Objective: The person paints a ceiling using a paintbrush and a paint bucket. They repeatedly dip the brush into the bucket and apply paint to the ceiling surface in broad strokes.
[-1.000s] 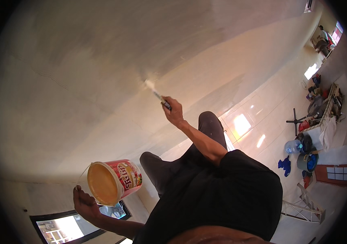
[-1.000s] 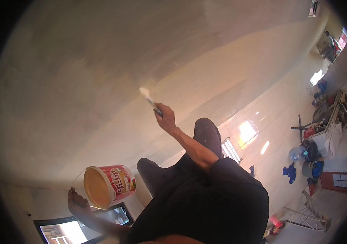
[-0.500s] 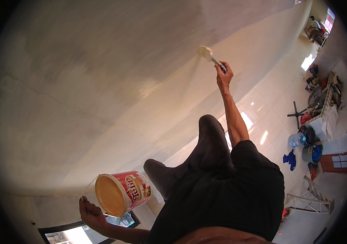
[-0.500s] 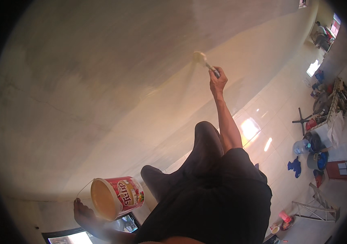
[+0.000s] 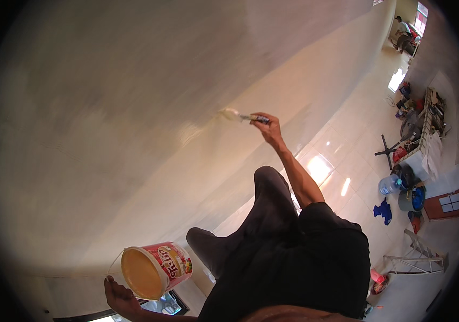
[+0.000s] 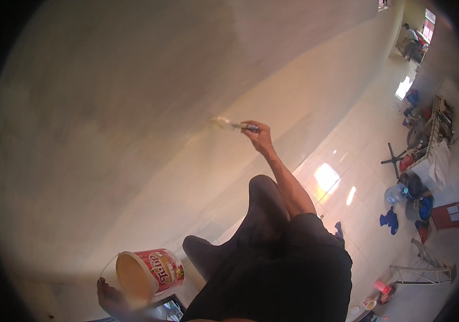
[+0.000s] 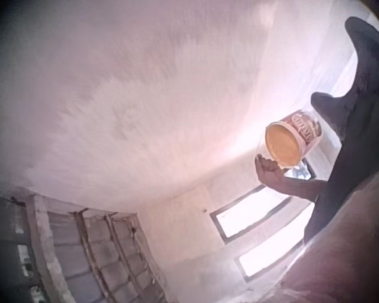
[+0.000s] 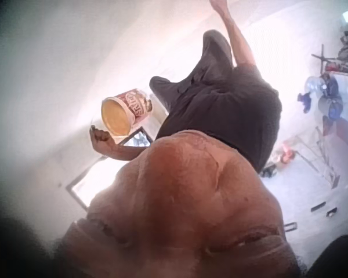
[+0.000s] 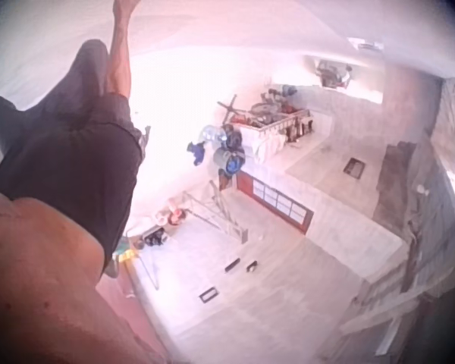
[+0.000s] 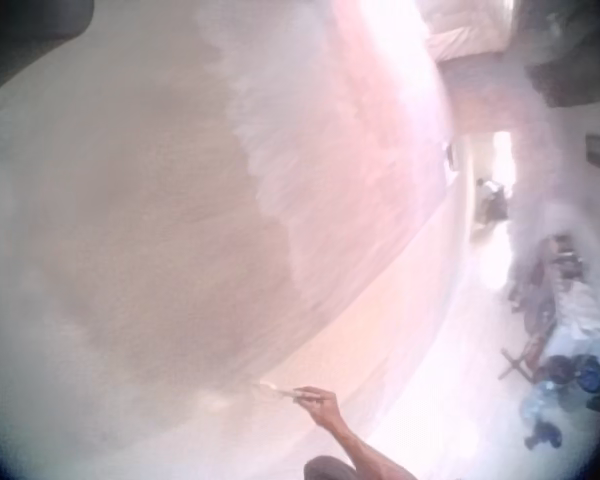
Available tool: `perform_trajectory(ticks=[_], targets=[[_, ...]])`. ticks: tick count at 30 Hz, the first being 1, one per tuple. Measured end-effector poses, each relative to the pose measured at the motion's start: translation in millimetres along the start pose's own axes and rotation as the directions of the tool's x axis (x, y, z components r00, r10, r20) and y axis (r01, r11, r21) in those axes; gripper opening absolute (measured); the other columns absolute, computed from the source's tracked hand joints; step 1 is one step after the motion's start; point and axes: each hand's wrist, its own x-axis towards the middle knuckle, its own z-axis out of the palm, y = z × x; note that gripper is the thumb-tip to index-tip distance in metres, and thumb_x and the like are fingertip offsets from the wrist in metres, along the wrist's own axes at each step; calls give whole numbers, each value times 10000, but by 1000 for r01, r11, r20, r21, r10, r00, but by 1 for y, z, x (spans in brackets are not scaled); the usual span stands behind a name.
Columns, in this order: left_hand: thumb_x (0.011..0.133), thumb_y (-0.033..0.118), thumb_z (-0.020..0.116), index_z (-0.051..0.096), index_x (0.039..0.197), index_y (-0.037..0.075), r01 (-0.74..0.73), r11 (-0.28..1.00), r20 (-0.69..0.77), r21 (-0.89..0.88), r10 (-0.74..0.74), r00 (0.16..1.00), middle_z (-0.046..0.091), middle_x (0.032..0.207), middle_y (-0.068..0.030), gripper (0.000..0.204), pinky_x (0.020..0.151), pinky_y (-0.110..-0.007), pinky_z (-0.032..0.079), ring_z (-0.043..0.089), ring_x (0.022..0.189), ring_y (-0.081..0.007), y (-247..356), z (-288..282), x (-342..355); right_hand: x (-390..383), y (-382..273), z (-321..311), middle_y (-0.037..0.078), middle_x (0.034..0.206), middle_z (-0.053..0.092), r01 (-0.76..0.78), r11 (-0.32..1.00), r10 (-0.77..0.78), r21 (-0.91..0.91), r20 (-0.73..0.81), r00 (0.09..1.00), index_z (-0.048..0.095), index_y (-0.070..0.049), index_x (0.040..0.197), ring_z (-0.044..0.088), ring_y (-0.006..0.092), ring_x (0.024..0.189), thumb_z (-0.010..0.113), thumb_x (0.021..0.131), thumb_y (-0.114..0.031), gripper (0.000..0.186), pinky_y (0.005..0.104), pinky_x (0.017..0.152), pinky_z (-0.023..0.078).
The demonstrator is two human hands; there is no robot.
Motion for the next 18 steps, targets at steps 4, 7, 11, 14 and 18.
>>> perform_trajectory(ticks=[4,7,11,14,18], targets=[[987,161,526,554,1025,-62,96,982,54,-162,-88,995,275,560,57,228,402,-196,208,223,449,-33,22,21,-35,76,15,-64,77,842,719,115,987,-79,111,-289,954,693,20,1034,695,148,781,686,833,-38,209,237,652,507],[990,165,519,548,1023,-67,110,975,91,-191,-94,991,267,562,59,237,394,-202,201,217,446,-32,13,13,-20,106,6,-93,41,792,692,146,988,-152,-58,-598,787,700,12,1035,649,110,702,694,835,-62,214,227,618,487],[973,198,551,597,994,-22,81,984,38,-161,-75,996,321,564,76,226,393,-197,195,233,441,-22,15,10,-11,118,9,-64,18,705,638,108,975,-219,-196,-738,638,713,13,1026,548,92,626,677,824,-90,229,251,593,452],[961,268,577,638,1010,40,33,998,-6,-50,-33,999,380,575,105,240,382,-181,196,246,441,4,-7,-11,21,87,-6,-15,21,645,575,56,966,-214,-252,-663,717,706,8,1049,508,87,603,671,830,-107,250,277,558,428],[970,290,556,607,978,25,78,994,73,-79,-72,995,260,524,102,271,371,-205,139,165,415,-8,7,5,-1,-12,-28,89,19,609,464,-29,975,-86,-219,-495,865,696,-8,1099,446,58,603,676,846,-125,279,281,529,397]])
